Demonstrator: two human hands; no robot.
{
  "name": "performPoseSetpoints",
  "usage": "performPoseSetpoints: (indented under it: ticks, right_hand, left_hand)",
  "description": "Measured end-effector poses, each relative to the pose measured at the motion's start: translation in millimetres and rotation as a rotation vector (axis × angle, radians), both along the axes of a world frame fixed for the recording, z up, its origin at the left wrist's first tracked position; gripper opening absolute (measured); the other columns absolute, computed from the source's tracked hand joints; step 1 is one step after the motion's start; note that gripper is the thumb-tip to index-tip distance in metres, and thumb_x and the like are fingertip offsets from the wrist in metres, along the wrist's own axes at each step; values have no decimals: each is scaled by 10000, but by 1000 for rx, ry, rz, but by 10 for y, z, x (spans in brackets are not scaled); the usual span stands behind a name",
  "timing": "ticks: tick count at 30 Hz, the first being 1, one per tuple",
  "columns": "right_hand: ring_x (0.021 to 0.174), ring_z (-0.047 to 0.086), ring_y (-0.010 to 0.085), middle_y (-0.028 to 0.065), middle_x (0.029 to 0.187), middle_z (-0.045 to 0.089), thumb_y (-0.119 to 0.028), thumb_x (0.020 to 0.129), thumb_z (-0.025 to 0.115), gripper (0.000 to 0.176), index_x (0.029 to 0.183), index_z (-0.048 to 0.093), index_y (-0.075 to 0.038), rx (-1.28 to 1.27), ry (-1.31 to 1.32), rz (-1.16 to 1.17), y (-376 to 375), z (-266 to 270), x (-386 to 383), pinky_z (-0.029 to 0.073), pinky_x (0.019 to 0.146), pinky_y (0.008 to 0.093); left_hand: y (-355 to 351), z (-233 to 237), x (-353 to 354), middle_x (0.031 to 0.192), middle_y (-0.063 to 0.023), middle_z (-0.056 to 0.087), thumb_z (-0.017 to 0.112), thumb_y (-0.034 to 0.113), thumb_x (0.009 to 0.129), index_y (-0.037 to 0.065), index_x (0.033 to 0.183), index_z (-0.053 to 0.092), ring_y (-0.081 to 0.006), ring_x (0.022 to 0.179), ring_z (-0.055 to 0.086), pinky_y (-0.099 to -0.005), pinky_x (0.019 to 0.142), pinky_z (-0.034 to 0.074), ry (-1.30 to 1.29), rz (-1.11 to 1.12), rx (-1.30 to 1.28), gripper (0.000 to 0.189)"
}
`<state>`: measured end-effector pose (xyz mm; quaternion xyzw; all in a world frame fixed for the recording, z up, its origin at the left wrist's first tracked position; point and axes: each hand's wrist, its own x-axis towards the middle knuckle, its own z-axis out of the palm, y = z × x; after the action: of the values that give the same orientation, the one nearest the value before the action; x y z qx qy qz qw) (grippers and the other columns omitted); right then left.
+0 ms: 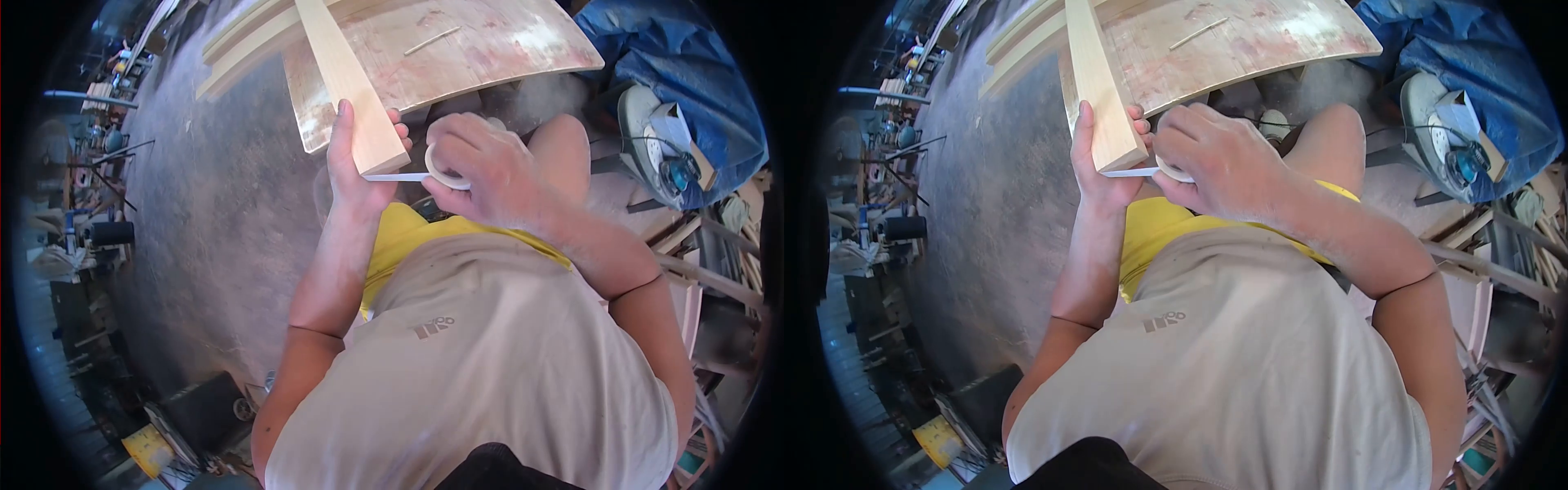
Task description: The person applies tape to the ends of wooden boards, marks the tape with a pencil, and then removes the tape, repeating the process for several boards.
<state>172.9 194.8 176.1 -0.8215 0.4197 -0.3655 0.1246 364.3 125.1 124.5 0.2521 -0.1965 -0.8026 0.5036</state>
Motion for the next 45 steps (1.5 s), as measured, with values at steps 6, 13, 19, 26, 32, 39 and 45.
performPoseSetpoints:
  ticks: [6, 13, 19, 26, 32, 39, 45]
  right_hand:
    - [836, 607, 247, 81, 941, 545, -169, 788, 738, 206, 958, 656, -87, -153, 93, -44, -55, 59, -132, 570, 584, 343]
    - [949, 583, 261, 74, 1058, 536, -126, 802, 722, 124, 899, 645, -131, -80, 105, -105, -117, 77, -209, 532, 662, 388]
    - [1012, 591, 284, 86, 1067, 554, -170, 733, 761, 231, 949, 702, -114, -148, 128, -75, -211, 61, -218, 597, 632, 359]
    - [1044, 582, 282, 80, 1089, 555, -170, 763, 737, 187, 940, 708, -117, -117, 111, -64, -234, 64, -206, 598, 708, 386]
    - [1047, 582, 282, 89, 1111, 556, -182, 795, 718, 213, 992, 709, -101, -111, 138, -56, -217, 82, -204, 599, 724, 385]
    - [947, 594, 239, 65, 1064, 547, -141, 756, 728, 217, 963, 664, -141, -217, 117, -102, -278, -21, -171, 554, 675, 362]
    - [951, 596, 232, 66, 1062, 550, -144, 754, 726, 266, 1016, 695, -170, -226, 150, -111, -309, -25, -171, 558, 680, 348]
  left_hand:
    - [-35, -2, -47, 985, -132, 617, 458, 513, 1015, 1, 1152, 535, -212, 856, 652, -378, 733, 567, 33, -77, -70, 536]
    - [-27, 135, -167, 961, -126, 651, 454, 529, 1013, 25, 1093, 600, -231, 821, 657, -373, 719, 538, -13, -29, -21, 531]
    - [-22, 167, -150, 968, -136, 651, 450, 521, 1016, 35, 1156, 565, -233, 835, 660, -371, 725, 541, -33, -36, -46, 519]
    - [-58, 141, -91, 1036, -126, 625, 458, 526, 1006, 87, 1320, 460, -218, 911, 635, -356, 730, 551, -38, -85, -119, 539]
    - [-33, 176, -94, 1047, -127, 624, 467, 530, 1000, 86, 1311, 470, -223, 917, 630, -351, 752, 542, -57, -65, -103, 542]
    - [-21, 225, -128, 985, -161, 635, 448, 515, 1021, 68, 1260, 465, -242, 843, 655, -374, 728, 551, -56, -4, -47, 507]
    - [-5, 258, -143, 985, -155, 638, 440, 512, 1024, 61, 1257, 477, -238, 843, 657, -378, 746, 548, -89, -1, -69, 509]
